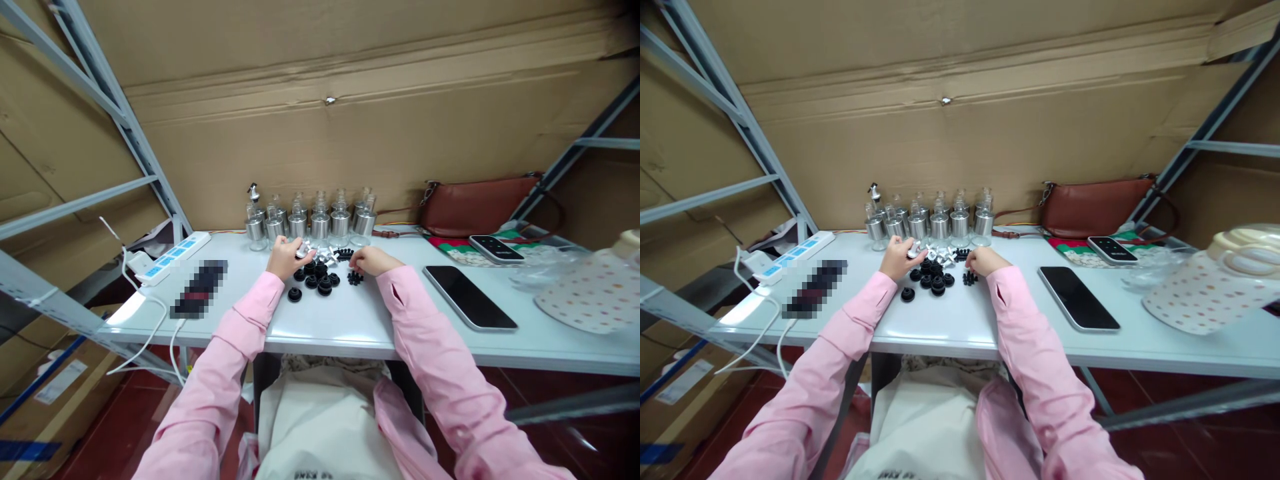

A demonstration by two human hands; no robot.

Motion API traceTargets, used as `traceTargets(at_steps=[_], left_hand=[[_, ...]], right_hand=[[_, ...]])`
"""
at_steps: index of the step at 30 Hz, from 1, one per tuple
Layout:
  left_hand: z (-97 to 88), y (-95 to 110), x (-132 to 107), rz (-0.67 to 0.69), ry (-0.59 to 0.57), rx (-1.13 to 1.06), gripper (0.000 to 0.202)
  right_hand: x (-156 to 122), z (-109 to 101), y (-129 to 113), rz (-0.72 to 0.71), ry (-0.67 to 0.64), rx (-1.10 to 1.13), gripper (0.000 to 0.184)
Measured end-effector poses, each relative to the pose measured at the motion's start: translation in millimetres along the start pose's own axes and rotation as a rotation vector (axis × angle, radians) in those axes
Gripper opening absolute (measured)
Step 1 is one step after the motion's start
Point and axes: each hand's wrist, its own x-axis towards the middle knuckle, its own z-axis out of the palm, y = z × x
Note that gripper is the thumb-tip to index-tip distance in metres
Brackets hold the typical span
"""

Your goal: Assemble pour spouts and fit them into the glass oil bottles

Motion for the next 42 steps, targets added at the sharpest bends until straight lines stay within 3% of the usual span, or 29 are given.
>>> traceTargets(at_steps=[4, 8, 13, 18, 22, 28, 32, 35, 42], left_hand=[[3.9, 1, -2, -0.006, -0.021, -0.014, 0.045], [4.5, 5, -2, -0.003, -0.073, -0.024, 0.048], [-5.3, 14, 2, 0.061, -0.215, -0.012, 0.044], [-7.6, 23, 2, 0.101, -0.266, -0.106, 0.029], [-2.7, 22, 0, 0.075, -0.213, -0.172, 0.029], [1.7, 21, -1, 0.152, 0.004, -0.246, 0.034], [6.8, 21, -2, 0.163, 0.075, -0.242, 0.038], [6.9, 21, -3, 0.148, 0.046, -0.271, 0.037], [-5.4, 22, 2, 0.111, -0.054, -0.167, 0.033]], right_hand=[[-3, 1, -13, -0.17, 0.167, 0.104, 0.018], [-7, 13, -40, -0.393, 0.236, 0.4, 0.029], [-9, 27, -61, -0.502, 0.326, 0.478, 0.026], [-11, 25, -60, -0.48, 0.424, 0.538, 0.02], [-9, 26, -59, -0.419, 0.421, 0.631, 0.02], [-3, 30, -59, -0.342, 0.257, 0.894, 0.029], [-6, 27, -62, -0.295, 0.149, 1.045, 0.035], [-8, 26, -64, -0.287, 0.092, 1.012, 0.034], [-5, 34, -63, -0.287, 0.147, 0.767, 0.036]])
